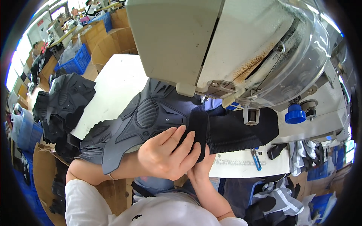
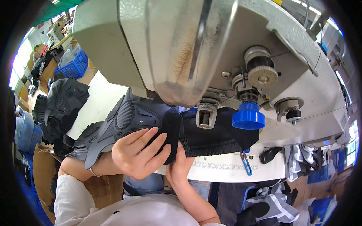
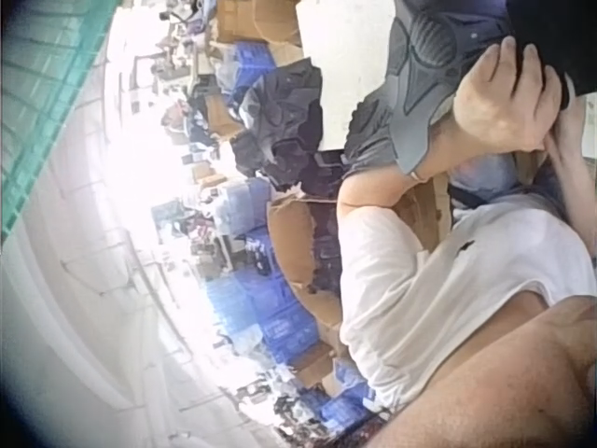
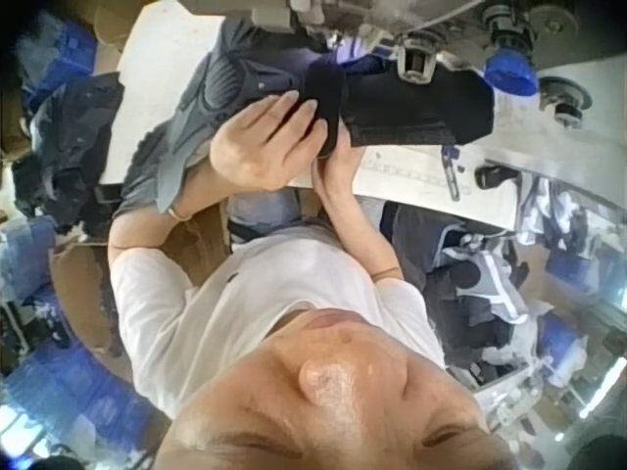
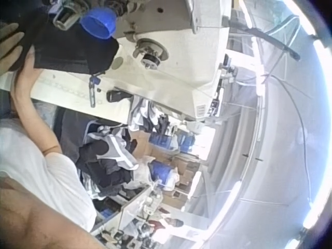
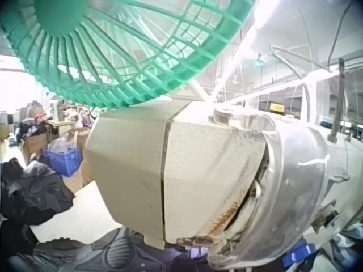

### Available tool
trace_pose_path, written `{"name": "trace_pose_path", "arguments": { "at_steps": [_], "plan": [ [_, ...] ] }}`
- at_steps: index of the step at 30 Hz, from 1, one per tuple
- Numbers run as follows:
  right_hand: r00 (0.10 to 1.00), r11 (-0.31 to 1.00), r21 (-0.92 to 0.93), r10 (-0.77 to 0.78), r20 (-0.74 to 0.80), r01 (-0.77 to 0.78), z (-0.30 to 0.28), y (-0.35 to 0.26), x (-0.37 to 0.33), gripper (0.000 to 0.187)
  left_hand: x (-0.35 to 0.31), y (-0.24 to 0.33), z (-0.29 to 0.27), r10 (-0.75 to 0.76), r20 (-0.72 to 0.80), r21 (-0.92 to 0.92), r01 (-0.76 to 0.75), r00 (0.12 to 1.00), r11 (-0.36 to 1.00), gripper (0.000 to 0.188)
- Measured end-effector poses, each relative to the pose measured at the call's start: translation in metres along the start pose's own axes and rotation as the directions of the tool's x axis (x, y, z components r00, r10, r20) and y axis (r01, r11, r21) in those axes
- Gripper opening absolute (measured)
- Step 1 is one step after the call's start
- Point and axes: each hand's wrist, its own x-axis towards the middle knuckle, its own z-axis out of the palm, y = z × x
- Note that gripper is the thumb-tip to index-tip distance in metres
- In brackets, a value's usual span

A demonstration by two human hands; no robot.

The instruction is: Sewing components of a black protective gear piece using an industrial sewing machine.

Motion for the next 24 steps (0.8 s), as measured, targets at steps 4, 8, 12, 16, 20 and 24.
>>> {"name": "trace_pose_path", "arguments": {
  "at_steps": [4, 8, 12, 16, 20, 24],
  "plan": [
    [0.999, 1.0, 0.02, -0.008, -0.038, 0.008, 0.006, -0.003, 0.0, 0.025, 0.001, -0.002, 0.002, 0.026, -0.006, 0.011, -0.025, 1.0, 1.0, 0.027],
    [1.0, 0.999, 0.041, 0.005, 0.006, -0.005, 0.008, -0.01, 0.0, 0.025, 0.006, -0.005, 0.0, 0.039, 0.005, 0.015, -0.039, 0.999, 0.999, 0.025],
    [1.0, 1.0, 0.021, 0.023, -0.011, -0.023, 0.011, -0.013, -0.001, 0.024, 0.006, -0.004, 0.0, 0.03, 0.025, 0.012, -0.03, 0.999, 0.999, 0.025],
    [0.999, 0.999, 0.044, 0.016, -0.029, -0.015, 0.014, -0.011, -0.001, 0.024, 0.008, -0.007, 0.0, 0.029, 0.037, 0.024, -0.03, 0.999, 0.999, 0.025],
    [1.0, 0.992, 0.123, -0.006, -0.005, 0.006, 0.013, 0.004, 0.0, 0.028, 0.011, -0.009, -0.002, -0.015, 0.054, 0.001, 0.015, 0.998, 1.0, 0.025],
    [0.993, 0.986, 0.111, -0.122, 0.003, 0.121, 0.014, 0.019, -0.002, 0.04, 0.031, -0.036, -0.022, -0.522, 0.198, -0.365, 0.557, 0.829, 0.746, 0.027]
  ]
}}
